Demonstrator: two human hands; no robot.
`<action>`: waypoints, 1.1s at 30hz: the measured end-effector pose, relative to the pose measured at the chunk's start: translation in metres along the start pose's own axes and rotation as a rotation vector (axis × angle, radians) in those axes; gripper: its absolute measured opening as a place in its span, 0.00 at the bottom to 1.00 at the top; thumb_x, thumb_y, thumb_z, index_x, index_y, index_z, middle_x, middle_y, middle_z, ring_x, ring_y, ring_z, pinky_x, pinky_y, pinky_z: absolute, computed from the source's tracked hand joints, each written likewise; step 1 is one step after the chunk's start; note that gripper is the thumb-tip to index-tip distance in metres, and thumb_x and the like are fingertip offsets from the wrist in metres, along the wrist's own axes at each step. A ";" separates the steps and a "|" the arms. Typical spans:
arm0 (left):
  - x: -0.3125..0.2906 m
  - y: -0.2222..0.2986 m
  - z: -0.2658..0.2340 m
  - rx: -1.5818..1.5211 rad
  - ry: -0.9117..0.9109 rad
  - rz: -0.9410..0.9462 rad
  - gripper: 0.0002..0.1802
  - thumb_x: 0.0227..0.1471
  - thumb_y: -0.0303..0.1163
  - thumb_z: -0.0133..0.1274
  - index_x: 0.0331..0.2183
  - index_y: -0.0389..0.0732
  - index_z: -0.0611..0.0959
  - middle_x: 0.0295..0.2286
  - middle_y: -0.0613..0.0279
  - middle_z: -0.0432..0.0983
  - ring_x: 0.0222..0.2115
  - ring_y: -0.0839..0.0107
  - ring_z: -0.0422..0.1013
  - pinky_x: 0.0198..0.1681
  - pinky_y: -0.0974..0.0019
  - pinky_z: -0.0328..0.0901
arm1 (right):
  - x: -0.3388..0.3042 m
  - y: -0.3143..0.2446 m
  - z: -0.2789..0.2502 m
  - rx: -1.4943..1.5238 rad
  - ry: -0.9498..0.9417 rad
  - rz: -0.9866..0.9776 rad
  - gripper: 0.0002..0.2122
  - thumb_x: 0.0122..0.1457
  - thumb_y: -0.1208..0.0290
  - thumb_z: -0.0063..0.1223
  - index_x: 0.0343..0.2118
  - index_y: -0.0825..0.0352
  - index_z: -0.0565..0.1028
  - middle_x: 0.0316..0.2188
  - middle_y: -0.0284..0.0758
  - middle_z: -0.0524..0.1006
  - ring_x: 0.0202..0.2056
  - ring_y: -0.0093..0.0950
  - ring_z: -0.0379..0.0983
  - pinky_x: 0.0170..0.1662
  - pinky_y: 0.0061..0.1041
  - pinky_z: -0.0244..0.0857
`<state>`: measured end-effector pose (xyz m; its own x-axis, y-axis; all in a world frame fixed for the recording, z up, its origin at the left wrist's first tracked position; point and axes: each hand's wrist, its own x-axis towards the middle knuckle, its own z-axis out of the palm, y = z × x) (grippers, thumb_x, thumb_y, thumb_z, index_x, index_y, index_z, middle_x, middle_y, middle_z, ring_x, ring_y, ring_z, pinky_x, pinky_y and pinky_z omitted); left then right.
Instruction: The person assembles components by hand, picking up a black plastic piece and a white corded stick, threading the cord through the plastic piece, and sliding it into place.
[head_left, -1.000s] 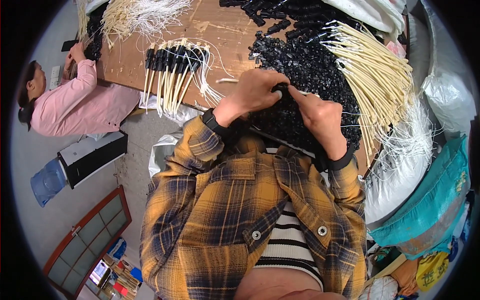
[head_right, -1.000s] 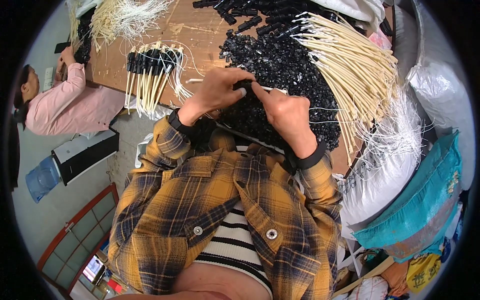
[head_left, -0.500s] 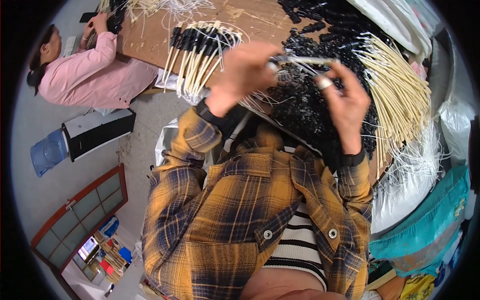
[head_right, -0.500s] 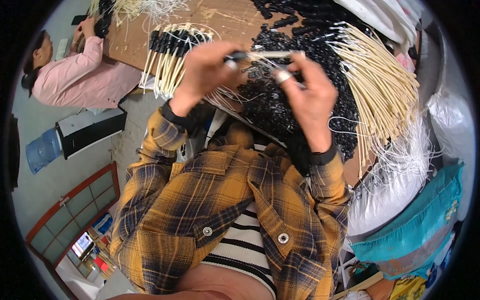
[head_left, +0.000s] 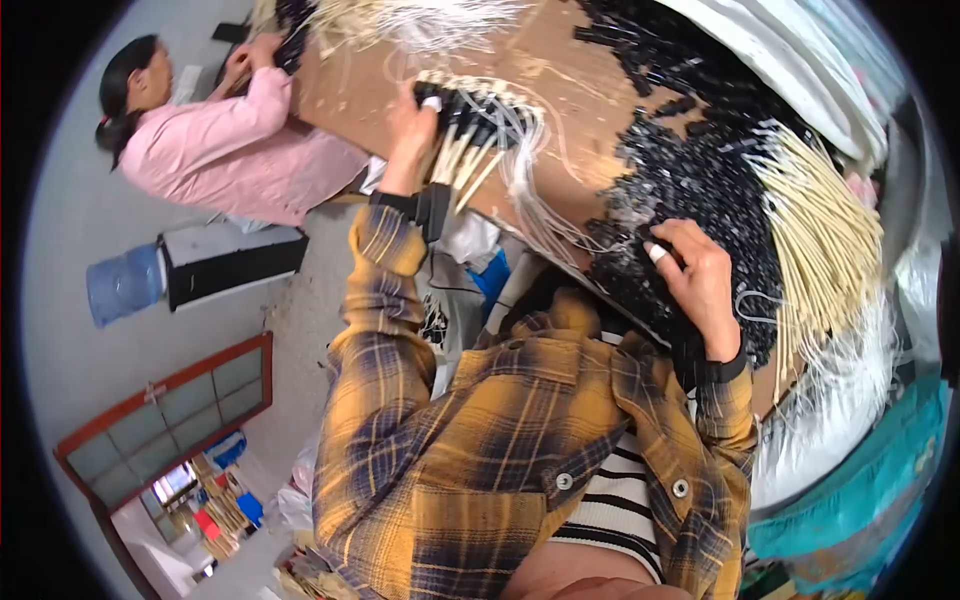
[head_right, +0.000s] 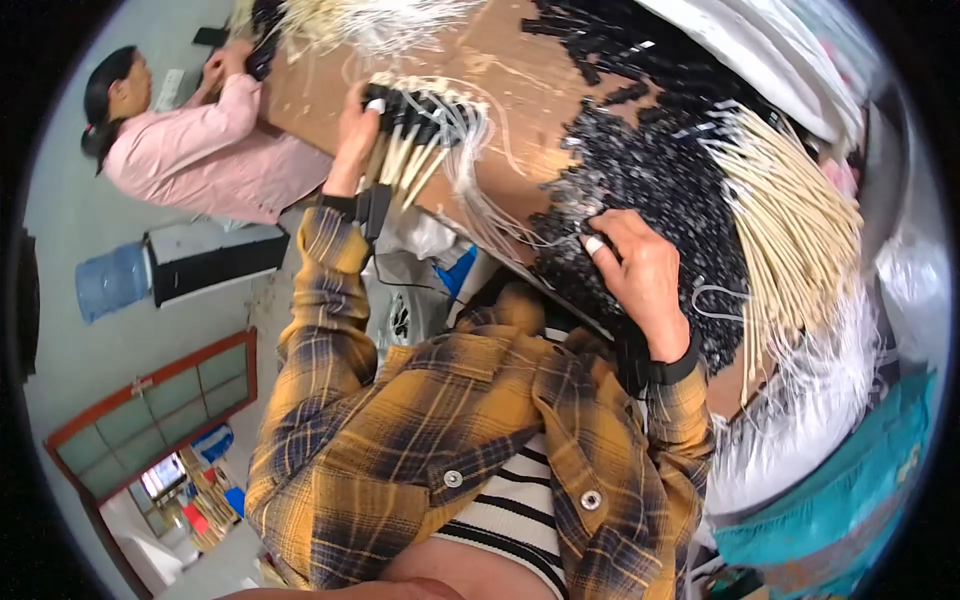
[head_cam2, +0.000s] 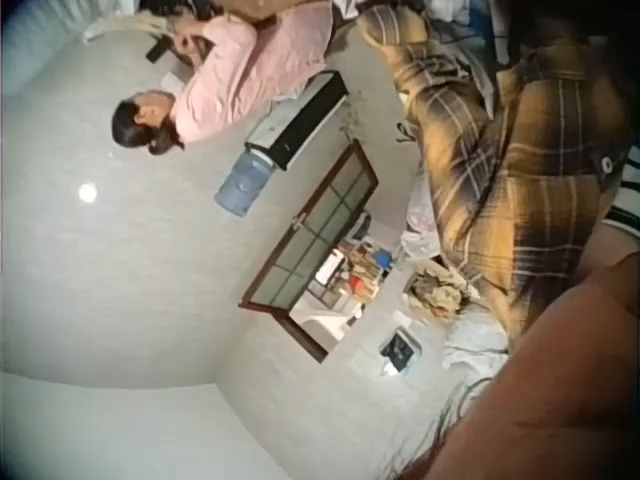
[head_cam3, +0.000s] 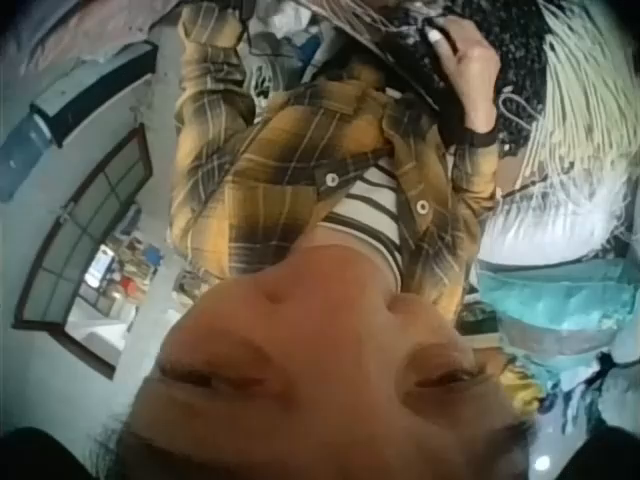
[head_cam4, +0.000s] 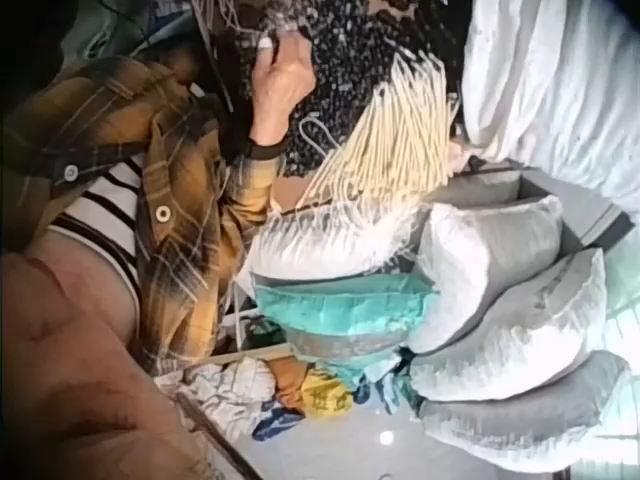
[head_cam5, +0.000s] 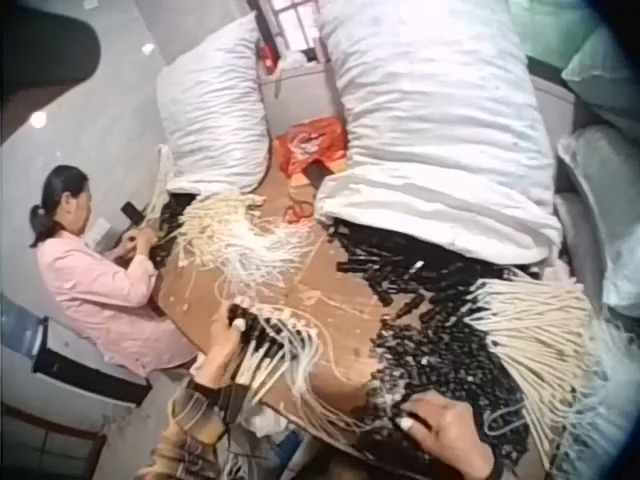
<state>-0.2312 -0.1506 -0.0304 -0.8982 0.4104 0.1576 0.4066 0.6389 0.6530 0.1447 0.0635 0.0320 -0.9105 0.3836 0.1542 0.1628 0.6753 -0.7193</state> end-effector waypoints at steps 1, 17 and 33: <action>-0.002 0.013 0.000 0.114 0.004 0.019 0.28 0.47 0.33 0.50 0.52 0.40 0.72 0.43 0.46 0.74 0.47 0.50 0.69 0.52 0.57 0.60 | -0.005 0.008 -0.009 -0.003 0.031 0.034 0.09 0.51 0.76 0.59 0.35 0.70 0.77 0.35 0.40 0.78 0.34 0.37 0.76 0.36 0.27 0.69; -0.004 0.177 0.166 0.247 -0.320 0.549 0.16 0.48 0.27 0.50 0.41 0.52 0.83 0.34 0.51 0.73 0.39 0.52 0.71 0.43 0.53 0.66 | -0.080 0.103 -0.111 -0.574 0.150 0.668 0.07 0.47 0.73 0.60 0.31 0.62 0.77 0.26 0.38 0.79 0.30 0.38 0.76 0.32 0.34 0.66; -0.097 0.199 0.103 -0.447 -0.809 0.519 0.18 0.47 0.19 0.48 0.43 0.40 0.77 0.36 0.56 0.75 0.39 0.59 0.71 0.44 0.62 0.66 | -0.024 0.041 -0.055 -0.265 0.139 0.059 0.10 0.54 0.75 0.56 0.40 0.64 0.79 0.21 0.36 0.72 0.22 0.34 0.70 0.25 0.29 0.62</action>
<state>-0.0454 0.0038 0.0078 -0.1868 0.9804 0.0629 0.4624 0.0312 0.8861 0.1942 0.1162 0.0359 -0.8385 0.4976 0.2219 0.3241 0.7829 -0.5311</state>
